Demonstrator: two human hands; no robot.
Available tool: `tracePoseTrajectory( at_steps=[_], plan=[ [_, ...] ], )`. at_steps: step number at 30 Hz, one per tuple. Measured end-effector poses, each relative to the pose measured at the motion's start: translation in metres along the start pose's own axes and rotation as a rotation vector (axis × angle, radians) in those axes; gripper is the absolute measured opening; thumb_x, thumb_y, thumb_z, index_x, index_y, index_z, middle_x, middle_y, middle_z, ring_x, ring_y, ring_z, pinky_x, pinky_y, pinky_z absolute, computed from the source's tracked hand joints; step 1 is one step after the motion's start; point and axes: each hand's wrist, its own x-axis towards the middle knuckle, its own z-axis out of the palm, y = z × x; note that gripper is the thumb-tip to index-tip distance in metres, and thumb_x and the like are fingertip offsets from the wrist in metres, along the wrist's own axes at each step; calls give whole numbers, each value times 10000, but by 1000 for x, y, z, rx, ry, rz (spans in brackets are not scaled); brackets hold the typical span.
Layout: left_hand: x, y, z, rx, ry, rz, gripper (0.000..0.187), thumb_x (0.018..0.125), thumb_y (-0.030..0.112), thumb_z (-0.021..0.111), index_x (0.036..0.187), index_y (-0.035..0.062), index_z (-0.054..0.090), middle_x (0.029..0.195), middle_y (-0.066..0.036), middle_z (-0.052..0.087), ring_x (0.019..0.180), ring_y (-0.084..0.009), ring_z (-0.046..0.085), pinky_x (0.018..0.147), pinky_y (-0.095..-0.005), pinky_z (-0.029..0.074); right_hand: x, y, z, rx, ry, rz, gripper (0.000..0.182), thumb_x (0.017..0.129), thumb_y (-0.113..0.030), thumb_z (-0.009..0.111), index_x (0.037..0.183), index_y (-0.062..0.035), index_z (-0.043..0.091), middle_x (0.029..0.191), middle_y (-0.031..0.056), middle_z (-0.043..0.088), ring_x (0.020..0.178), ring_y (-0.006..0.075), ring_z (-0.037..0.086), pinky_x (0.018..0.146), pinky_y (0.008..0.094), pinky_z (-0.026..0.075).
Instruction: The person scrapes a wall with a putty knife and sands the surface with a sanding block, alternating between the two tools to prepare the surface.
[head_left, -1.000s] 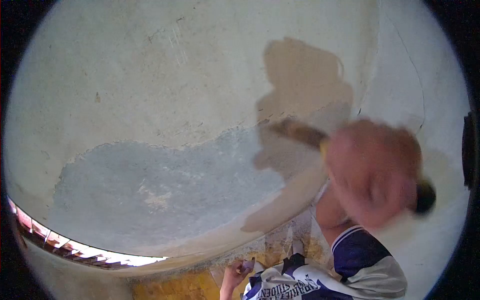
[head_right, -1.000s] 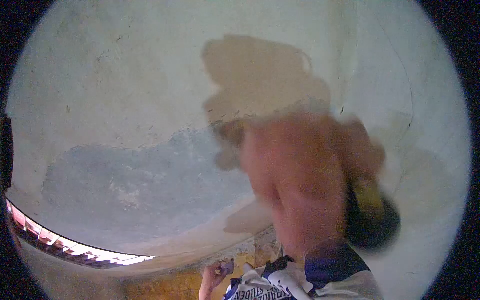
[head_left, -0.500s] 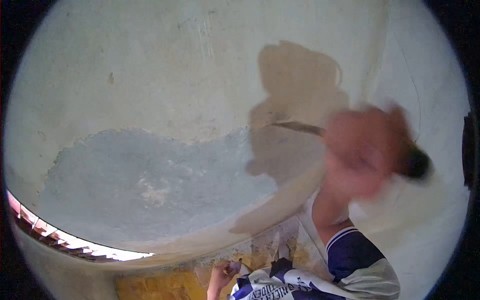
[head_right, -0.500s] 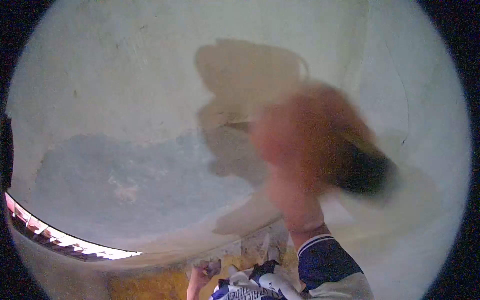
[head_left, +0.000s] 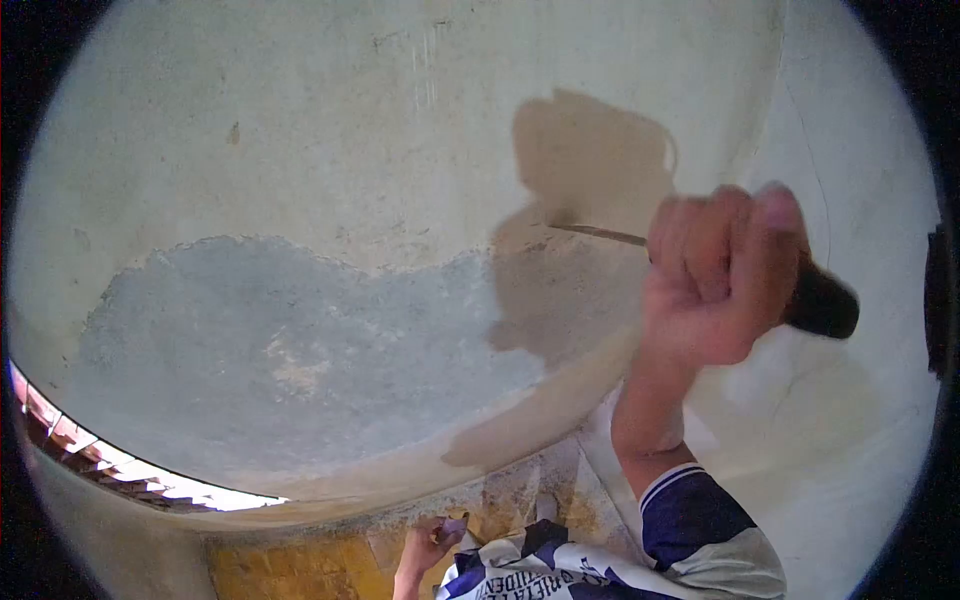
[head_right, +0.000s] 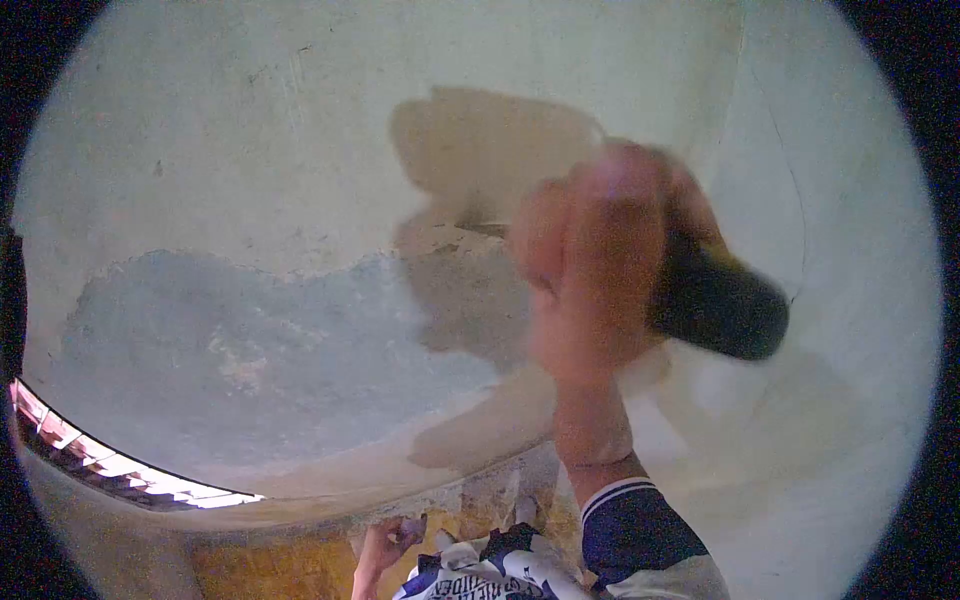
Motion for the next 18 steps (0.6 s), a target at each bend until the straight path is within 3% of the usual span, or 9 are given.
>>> tracePoseTrajectory(
  at_steps=[7, 9, 11, 13, 16, 18],
  plan=[
    [-2, 8, 7, 25, 18, 19, 154, 713, 45, 694, 857, 18, 648, 769, -87, 651, 674, -148, 577, 640, -298, 472, 11, -13, -23, 307, -308, 61, 374, 928, -268, 426, 603, -141, 290, 436, -22, 277, 342, 76, 213, 355, 254, 185],
    [-5, 3, 8, 33, -5, 10, 150, 717, 40, 690, 859, 14, 647, 784, -83, 655, 687, -141, 580, 657, -292, 476, 4, 4, -15, 200, -257, 75, 361, 927, -251, 444, 612, -125, 320, 443, -20, 302, 348, 75, 231, 355, 257, 200],
    [-4, -7, 13, 2, 51, 62, 204, 723, 134, 714, 891, 31, 663, 749, -95, 658, 644, -162, 598, 619, -299, 479, -8, 12, -18, 176, -268, 101, 343, 927, -234, 468, 625, -97, 378, 458, -18, 340, 356, 77, 250, 355, 266, 217],
    [-8, -20, 20, -43, 50, 64, 231, 728, 176, 723, 902, 34, 670, 738, -101, 661, 630, -172, 612, 607, -301, 484, -40, 6, -26, -162, -276, 150, 312, 893, -276, 549, 674, -72, 462, 489, -18, 385, 383, 82, 301, 367, 267, 250],
    [-7, -33, 23, -101, 15, 28, 183, 740, 136, 711, 876, 23, 662, 746, -82, 658, 656, -148, 595, 634, -291, 482, -86, 31, -58, -122, -590, 381, 178, 791, -181, 659, 771, -34, 561, 645, 0, 534, 577, 91, 492, 526, 256, 426],
    [-16, -21, 14, -103, 41, 33, 111, 754, 78, 696, 840, 22, 653, 737, -49, 643, 677, -104, 539, 660, -280, 464, -136, 56, -83, -124, -746, 452, 170, 778, -145, 665, 848, -39, 552, 747, 41, 543, 685, 135, 532, 628, 302, 455]
  ],
)
